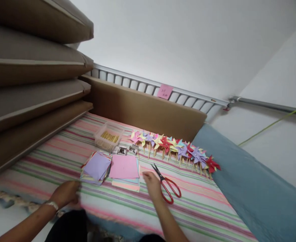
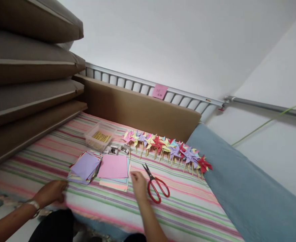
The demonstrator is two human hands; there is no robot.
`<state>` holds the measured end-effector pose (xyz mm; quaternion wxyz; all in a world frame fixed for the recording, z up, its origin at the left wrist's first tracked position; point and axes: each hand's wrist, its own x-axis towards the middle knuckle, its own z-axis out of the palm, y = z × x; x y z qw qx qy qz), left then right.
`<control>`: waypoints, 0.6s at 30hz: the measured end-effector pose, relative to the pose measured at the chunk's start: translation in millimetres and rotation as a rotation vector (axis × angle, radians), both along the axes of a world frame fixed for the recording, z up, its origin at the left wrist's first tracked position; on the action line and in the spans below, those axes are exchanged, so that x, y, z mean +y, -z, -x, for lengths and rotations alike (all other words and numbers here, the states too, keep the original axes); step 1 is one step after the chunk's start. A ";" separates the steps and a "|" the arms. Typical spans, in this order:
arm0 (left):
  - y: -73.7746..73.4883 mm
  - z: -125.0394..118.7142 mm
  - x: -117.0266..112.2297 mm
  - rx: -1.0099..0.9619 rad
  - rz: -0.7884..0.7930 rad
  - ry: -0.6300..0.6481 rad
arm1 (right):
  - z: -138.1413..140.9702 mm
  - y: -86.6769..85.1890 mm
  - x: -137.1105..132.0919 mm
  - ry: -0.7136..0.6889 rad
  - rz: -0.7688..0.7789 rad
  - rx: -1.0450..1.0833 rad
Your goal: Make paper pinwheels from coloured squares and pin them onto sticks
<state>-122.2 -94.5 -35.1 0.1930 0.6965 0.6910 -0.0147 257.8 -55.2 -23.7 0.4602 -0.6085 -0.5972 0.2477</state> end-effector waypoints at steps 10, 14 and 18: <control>7.0 6.6 -14.8 -0.042 -0.059 -0.015 | 177.6 20.5 19.7 -0.121 0.346 0.058; 12.1 9.3 -13.5 -0.061 -0.069 -0.007 | 183.6 21.3 46.2 -0.055 0.443 0.104; 17.2 11.2 -12.1 -0.073 -0.087 0.009 | 186.7 21.2 55.7 -0.017 0.451 0.140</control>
